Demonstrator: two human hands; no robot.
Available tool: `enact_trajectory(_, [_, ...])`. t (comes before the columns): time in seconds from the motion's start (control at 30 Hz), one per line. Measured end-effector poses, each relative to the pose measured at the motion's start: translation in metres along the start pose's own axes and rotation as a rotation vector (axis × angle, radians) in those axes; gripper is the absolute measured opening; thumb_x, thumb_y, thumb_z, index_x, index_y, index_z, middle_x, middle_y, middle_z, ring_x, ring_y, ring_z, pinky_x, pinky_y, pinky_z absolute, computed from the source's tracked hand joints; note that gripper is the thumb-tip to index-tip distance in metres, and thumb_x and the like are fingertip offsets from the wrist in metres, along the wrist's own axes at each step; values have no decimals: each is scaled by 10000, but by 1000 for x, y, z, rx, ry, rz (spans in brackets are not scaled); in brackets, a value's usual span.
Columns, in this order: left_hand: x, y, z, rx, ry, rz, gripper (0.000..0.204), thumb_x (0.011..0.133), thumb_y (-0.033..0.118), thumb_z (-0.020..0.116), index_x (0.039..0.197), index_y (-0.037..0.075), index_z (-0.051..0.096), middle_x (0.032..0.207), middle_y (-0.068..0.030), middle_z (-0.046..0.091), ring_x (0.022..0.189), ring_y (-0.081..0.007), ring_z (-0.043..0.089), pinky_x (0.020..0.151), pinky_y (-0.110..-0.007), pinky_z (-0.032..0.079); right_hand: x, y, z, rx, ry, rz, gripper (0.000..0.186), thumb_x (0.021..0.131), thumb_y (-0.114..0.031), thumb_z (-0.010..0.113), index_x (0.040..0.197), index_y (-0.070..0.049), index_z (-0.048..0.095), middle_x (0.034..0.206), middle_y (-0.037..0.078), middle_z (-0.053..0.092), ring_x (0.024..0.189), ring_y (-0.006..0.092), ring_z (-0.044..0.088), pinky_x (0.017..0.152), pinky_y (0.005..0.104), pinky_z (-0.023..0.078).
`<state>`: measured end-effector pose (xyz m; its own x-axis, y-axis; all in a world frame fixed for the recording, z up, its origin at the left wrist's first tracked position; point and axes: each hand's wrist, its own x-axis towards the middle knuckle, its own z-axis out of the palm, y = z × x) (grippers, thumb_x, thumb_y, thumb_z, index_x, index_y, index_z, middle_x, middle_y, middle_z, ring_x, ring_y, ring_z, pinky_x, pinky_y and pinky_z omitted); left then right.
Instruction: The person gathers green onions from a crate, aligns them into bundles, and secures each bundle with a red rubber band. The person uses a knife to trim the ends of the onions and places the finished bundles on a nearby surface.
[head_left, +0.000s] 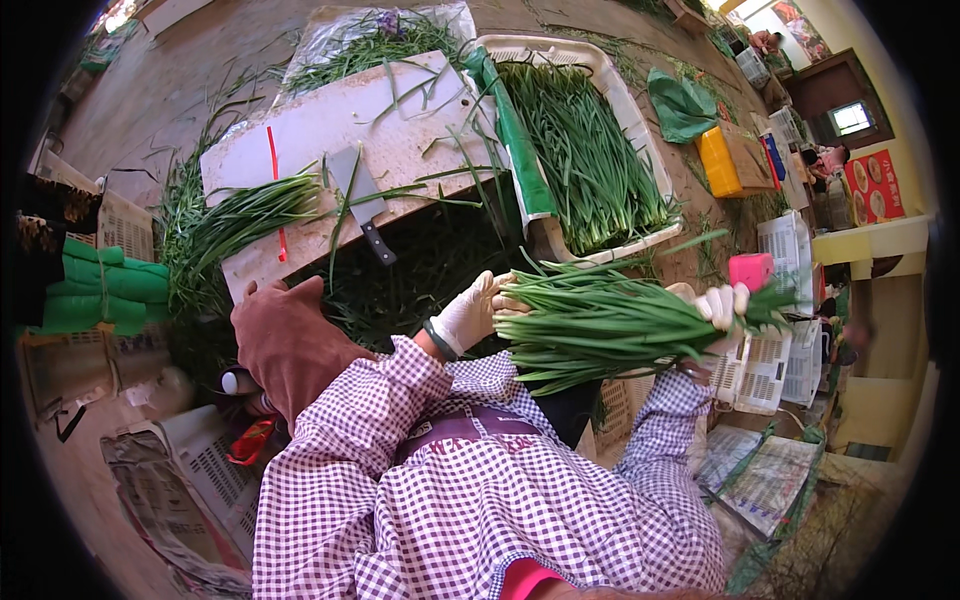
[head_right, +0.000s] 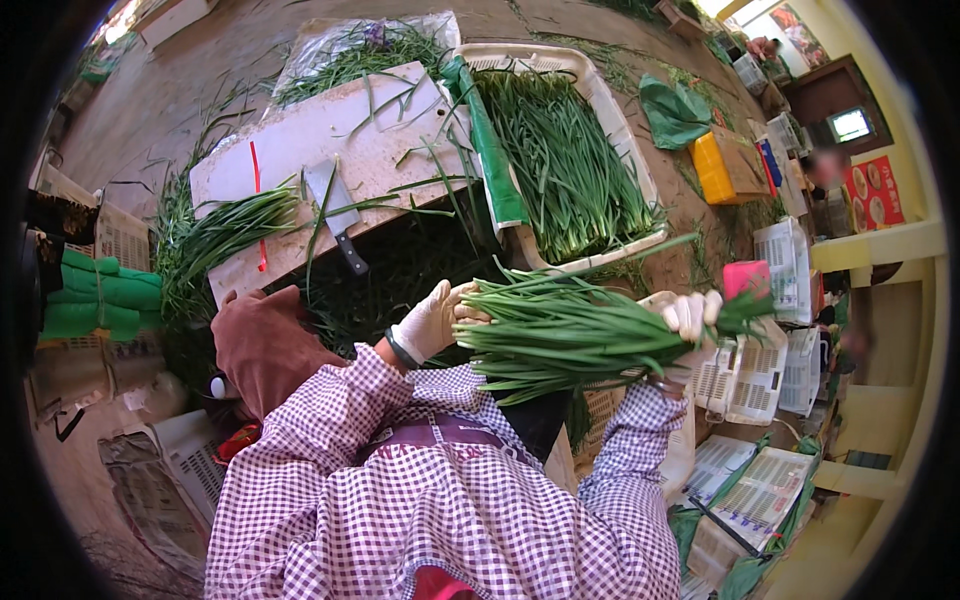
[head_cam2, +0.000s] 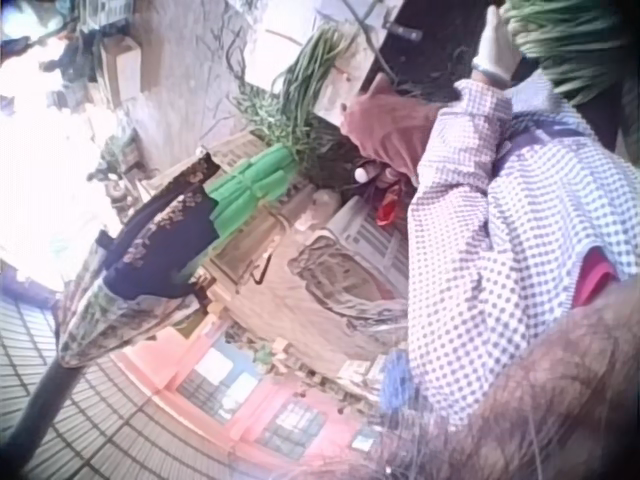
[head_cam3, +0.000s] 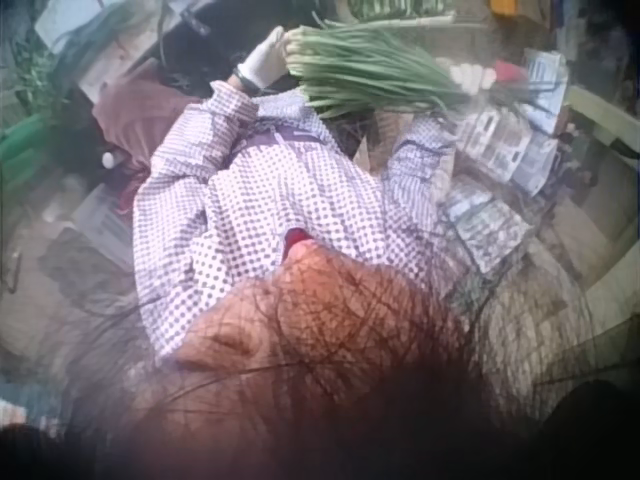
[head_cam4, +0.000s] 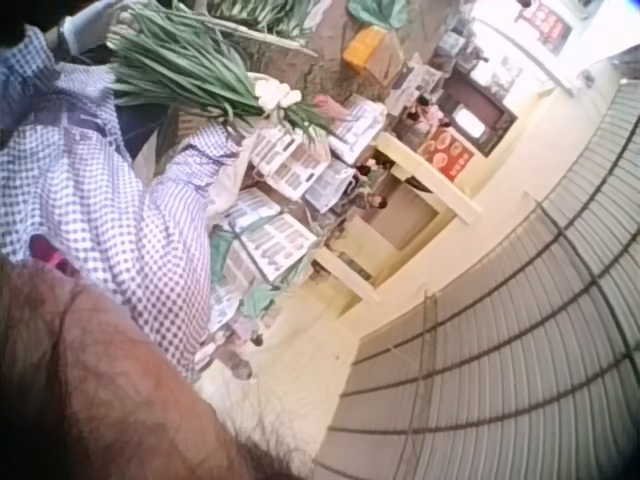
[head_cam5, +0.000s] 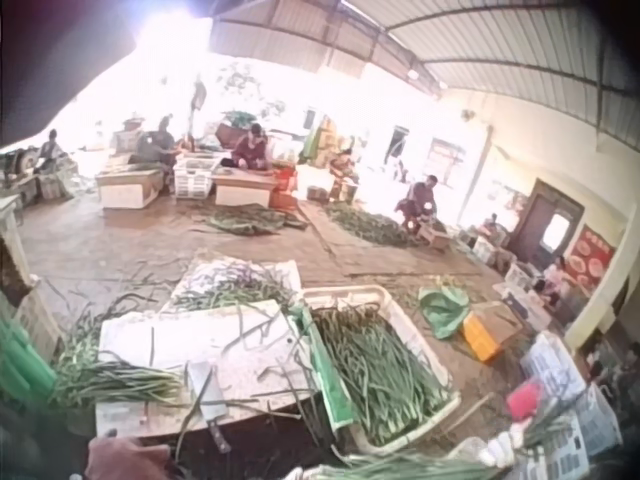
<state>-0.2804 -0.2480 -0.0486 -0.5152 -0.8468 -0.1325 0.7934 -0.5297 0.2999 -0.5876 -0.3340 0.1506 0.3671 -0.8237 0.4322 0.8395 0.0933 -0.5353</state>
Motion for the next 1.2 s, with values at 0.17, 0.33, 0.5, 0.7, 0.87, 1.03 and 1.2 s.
enact_trajectory(0.17, [-13, -8, -8, 145, 128, -45, 463, 895, 342, 636, 1251, 64, 531, 956, 2, 614, 899, -109, 596, 783, -286, 502, -9, -18, -15, -123, -164, 32, 180, 859, -89, 677, 882, -79, 498, 647, 9, 510, 588, 113, 488, 643, 263, 411])
enact_trajectory(0.33, [-12, -11, -4, 400, 322, -20, 261, 904, 268, 641, 1024, 36, 659, 855, -4, 654, 756, -96, 607, 727, -253, 506, -10, -17, -15, -174, -177, 59, 179, 859, -112, 684, 899, -74, 514, 633, 6, 528, 580, 115, 499, 626, 272, 426])
enact_trajectory(0.5, [-18, -7, -18, 519, 422, 48, 249, 874, 272, 684, 920, 27, 676, 770, -1, 642, 671, -83, 572, 643, -229, 482, -6, -16, -9, -183, -236, 77, 153, 860, -101, 677, 896, -71, 531, 649, 31, 585, 594, 136, 554, 650, 301, 459])
enact_trajectory(0.7, [-18, -1, -7, 809, 488, 362, 234, 811, 118, 726, 1013, 37, 640, 882, -11, 645, 781, -108, 588, 731, -240, 483, 2, -14, -14, -145, -399, 121, 147, 862, -101, 674, 891, -72, 533, 660, 40, 598, 600, 145, 569, 664, 308, 465])
enact_trajectory(0.87, [3, 7, 42, 954, 145, 379, 495, 801, 23, 709, 1273, 60, 567, 1181, -43, 621, 965, -121, 593, 897, -276, 477, 13, -16, -7, -128, -537, 180, 142, 863, -101, 673, 886, -73, 536, 668, 48, 609, 606, 152, 581, 675, 314, 471])
enact_trajectory(1.03, [1, 8, 24, 734, 98, 273, 206, 865, 65, 653, 1053, -14, 683, 998, -65, 683, 811, -121, 624, 797, -248, 512, 18, -18, -6, -128, -628, 220, 137, 864, -101, 671, 882, -73, 538, 677, 55, 620, 611, 160, 594, 687, 320, 476])
enact_trajectory(1.2, [-38, 36, -42, 2019, 747, -154, 192, 797, 267, 683, 854, 97, 750, 781, -97, 710, 687, -210, 678, 730, -377, 518, 2, -29, -1, -125, -542, 130, 110, 909, -133, 576, 844, -51, 541, 671, 107, 651, 580, 205, 624, 732, 362, 485])
